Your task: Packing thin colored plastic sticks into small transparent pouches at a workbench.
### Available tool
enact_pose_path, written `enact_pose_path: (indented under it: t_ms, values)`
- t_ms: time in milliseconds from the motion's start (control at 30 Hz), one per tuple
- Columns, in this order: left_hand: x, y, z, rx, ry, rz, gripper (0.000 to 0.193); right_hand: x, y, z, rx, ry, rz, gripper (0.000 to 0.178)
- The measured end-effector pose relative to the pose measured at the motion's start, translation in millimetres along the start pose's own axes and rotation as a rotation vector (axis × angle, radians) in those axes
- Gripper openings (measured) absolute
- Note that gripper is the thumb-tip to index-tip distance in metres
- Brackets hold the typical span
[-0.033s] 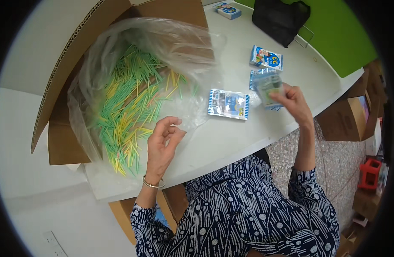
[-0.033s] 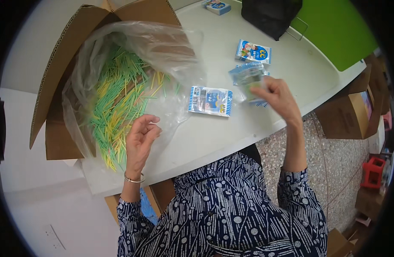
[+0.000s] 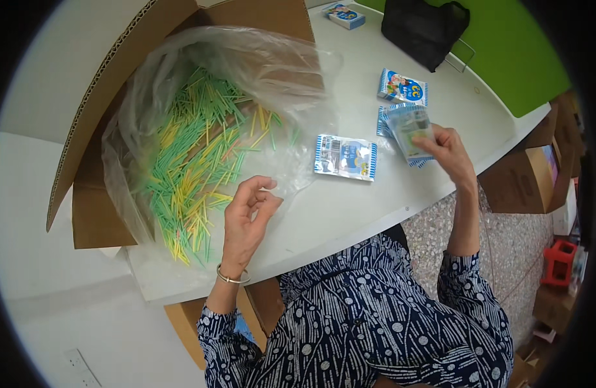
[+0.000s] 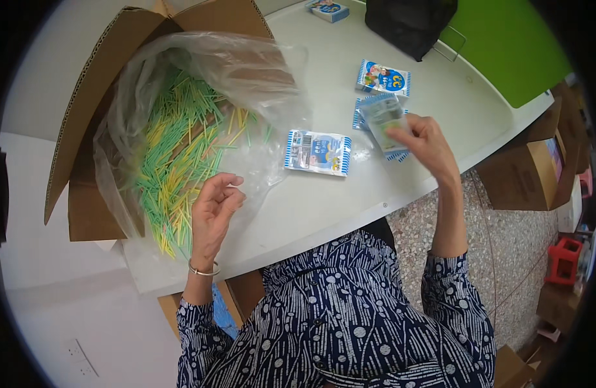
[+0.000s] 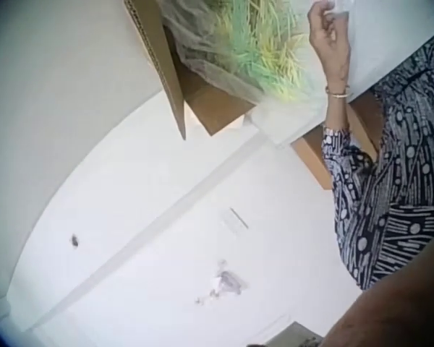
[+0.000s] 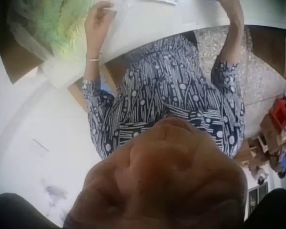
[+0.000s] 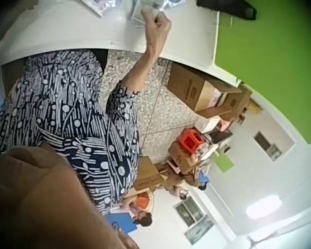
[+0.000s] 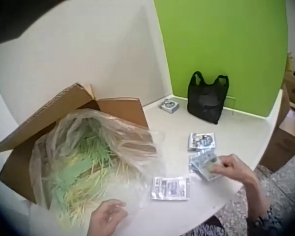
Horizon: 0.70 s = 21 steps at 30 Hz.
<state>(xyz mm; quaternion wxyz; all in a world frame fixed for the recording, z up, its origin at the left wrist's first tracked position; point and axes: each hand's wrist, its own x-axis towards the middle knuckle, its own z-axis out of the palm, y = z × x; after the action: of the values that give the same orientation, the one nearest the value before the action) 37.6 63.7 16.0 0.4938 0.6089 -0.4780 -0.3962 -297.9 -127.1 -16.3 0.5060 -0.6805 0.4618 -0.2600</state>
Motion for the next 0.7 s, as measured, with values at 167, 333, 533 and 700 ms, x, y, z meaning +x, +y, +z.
enact_pose_path:
  t_ms: [167, 333, 533, 700]
  values:
    - [2.2, -0.4, 3.1, 0.028, -0.023, 0.004, 0.031, 13.1, 12.1, -13.7, -0.454, 0.142, 0.094, 0.039]
    - [0.0, -6.2, -1.9, 0.093, -0.057, -0.046, 0.028, 3.2, -7.8, 13.4, -0.835, 0.469, -0.280, 0.052]
    - [1.9, -6.4, 7.9, 0.120, -0.099, -0.023, 0.027, 6.8, -26.8, 99.0, -0.714, 0.182, -0.569, 0.039]
    - [-0.2, -11.2, 8.0, 0.156, -0.122, -0.044, 0.028, 21.6, -4.4, 102.3, -0.654, 0.202, -0.593, 0.024]
